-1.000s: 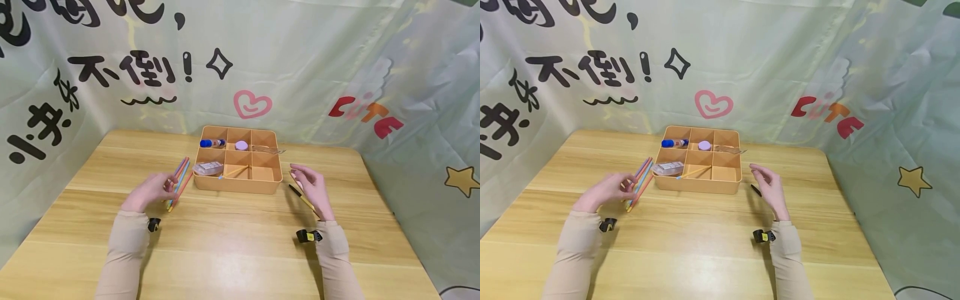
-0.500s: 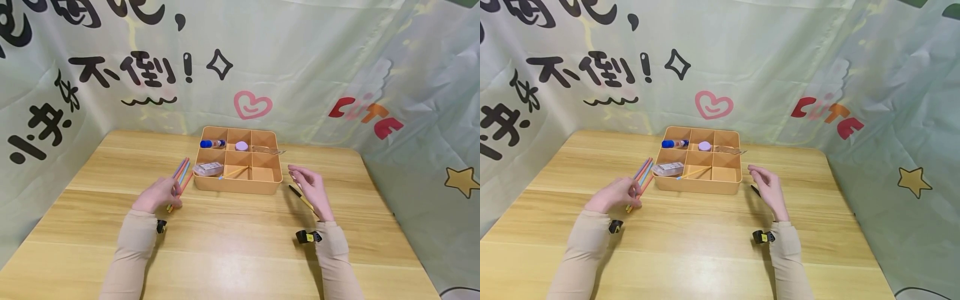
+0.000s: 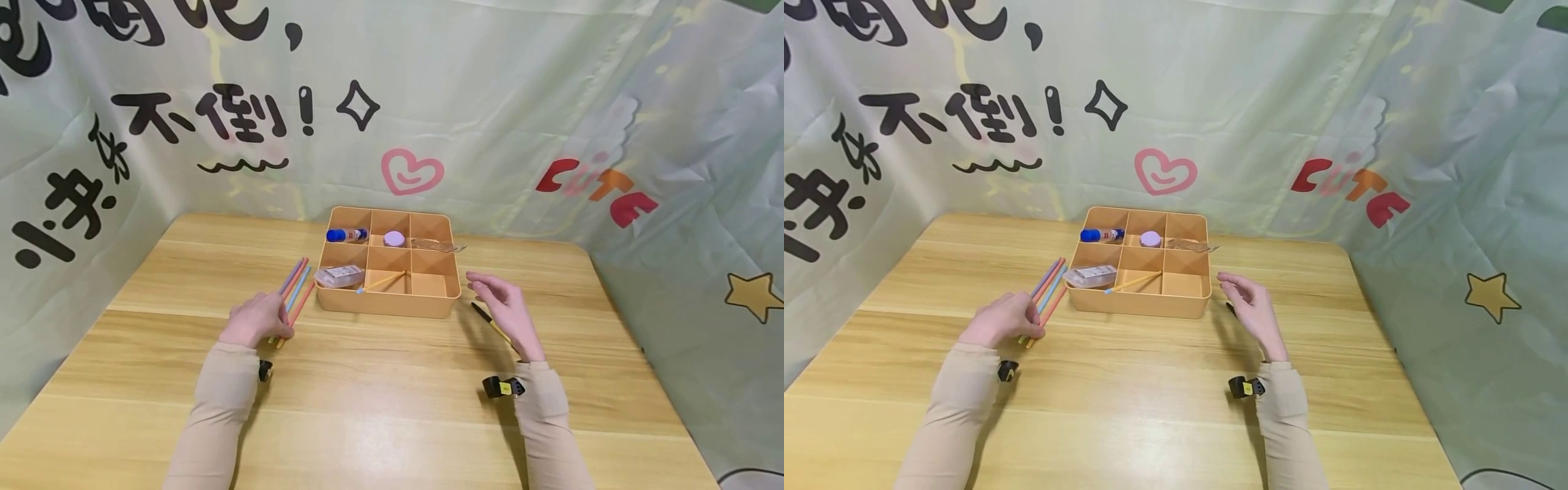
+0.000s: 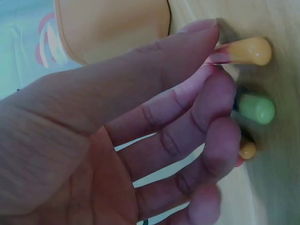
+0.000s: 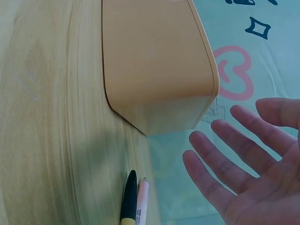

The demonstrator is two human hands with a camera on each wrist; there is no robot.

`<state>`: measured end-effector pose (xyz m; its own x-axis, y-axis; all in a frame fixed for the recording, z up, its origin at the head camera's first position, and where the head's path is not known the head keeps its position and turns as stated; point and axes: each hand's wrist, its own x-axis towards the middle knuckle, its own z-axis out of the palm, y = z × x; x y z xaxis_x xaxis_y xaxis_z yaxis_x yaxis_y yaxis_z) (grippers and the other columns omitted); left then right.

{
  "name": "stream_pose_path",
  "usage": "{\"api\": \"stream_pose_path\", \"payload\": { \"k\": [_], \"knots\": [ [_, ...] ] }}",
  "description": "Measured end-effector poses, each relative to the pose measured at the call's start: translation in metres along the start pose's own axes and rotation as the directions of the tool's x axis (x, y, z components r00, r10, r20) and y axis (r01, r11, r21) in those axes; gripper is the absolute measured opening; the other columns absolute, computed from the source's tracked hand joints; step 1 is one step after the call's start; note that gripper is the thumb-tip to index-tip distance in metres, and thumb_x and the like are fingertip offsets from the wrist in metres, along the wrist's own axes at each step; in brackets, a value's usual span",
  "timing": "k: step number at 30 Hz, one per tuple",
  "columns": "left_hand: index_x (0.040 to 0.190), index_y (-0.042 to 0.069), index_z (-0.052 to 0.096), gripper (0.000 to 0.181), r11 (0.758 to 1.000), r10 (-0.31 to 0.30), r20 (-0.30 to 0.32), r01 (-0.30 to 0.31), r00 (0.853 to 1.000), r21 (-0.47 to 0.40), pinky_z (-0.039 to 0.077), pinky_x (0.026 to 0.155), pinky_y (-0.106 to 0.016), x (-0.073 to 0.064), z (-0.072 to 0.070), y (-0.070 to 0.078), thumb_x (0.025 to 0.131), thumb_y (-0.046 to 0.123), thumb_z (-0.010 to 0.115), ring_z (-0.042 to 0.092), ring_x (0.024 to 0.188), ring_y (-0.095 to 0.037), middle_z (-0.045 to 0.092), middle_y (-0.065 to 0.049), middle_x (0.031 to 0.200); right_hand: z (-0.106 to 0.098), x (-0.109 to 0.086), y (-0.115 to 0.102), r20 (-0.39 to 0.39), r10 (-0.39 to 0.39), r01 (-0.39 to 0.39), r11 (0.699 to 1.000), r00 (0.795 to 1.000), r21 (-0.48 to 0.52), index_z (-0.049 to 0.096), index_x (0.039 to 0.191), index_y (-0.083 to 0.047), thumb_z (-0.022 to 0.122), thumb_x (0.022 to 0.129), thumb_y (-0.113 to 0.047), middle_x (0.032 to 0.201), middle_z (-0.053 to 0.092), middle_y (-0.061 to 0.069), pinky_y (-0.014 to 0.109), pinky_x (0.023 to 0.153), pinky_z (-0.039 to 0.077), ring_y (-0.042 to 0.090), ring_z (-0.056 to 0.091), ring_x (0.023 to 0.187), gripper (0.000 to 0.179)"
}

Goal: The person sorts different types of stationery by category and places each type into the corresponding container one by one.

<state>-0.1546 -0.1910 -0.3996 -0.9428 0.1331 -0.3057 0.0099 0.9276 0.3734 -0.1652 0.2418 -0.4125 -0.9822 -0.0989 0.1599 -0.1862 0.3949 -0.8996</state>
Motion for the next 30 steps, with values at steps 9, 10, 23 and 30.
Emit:
{"api": "stream_pose_path", "payload": {
  "k": [9,10,23,30],
  "knots": [
    [0.080,0.009,0.066,0.020,0.999,-0.028,-0.013,0.028,1.000,0.028,0.041,0.063,-0.036,0.0007,0.0017,0.0002,0.077,0.024,0.079,0.054,0.069,-0.022,0.062,-0.007,0.076,-0.0010,-0.0011,-0.0001,0.025,0.003,-0.003,1.000,1.000,-0.013,0.060,0.134,0.005,0.052,0.106,-0.021,0.139,0.061,0.025,0.023,0.097,0.055,-0.010,0.062,0.106,0.039],
    [0.080,0.009,0.066,0.019,0.999,-0.028,-0.014,0.028,1.000,0.028,0.041,0.062,-0.036,0.0006,0.0019,0.0001,0.077,0.023,0.078,0.054,0.069,-0.022,0.062,-0.007,0.076,-0.0010,-0.0014,-0.0004,0.028,0.003,-0.003,1.000,1.000,-0.015,0.059,0.135,0.005,0.052,0.106,-0.021,0.139,0.061,0.024,0.023,0.097,0.054,-0.012,0.061,0.105,0.039],
    [0.081,0.006,0.064,0.019,0.997,-0.024,-0.048,0.020,0.999,-0.078,0.039,0.049,-0.025,0.0034,-0.0003,-0.0016,0.089,0.023,0.065,0.049,0.058,-0.014,0.059,-0.005,0.071,-0.0010,-0.0014,-0.0008,0.055,0.029,-0.027,0.999,0.998,-0.028,0.060,0.135,0.002,0.052,0.106,-0.021,0.138,0.062,0.022,0.014,0.095,0.052,0.006,0.065,0.114,0.038],
    [0.083,0.002,0.067,0.021,0.986,-0.032,-0.200,-0.002,0.979,-0.165,0.039,0.048,-0.026,0.0042,-0.0048,-0.0021,0.094,0.017,0.057,0.049,0.057,-0.015,0.060,-0.007,0.071,-0.0009,-0.0014,-0.0012,0.075,0.045,-0.042,0.998,0.996,-0.041,0.061,0.135,0.001,0.052,0.106,-0.021,0.135,0.064,0.023,0.011,0.093,0.050,0.017,0.065,0.117,0.037]
  ]
}}
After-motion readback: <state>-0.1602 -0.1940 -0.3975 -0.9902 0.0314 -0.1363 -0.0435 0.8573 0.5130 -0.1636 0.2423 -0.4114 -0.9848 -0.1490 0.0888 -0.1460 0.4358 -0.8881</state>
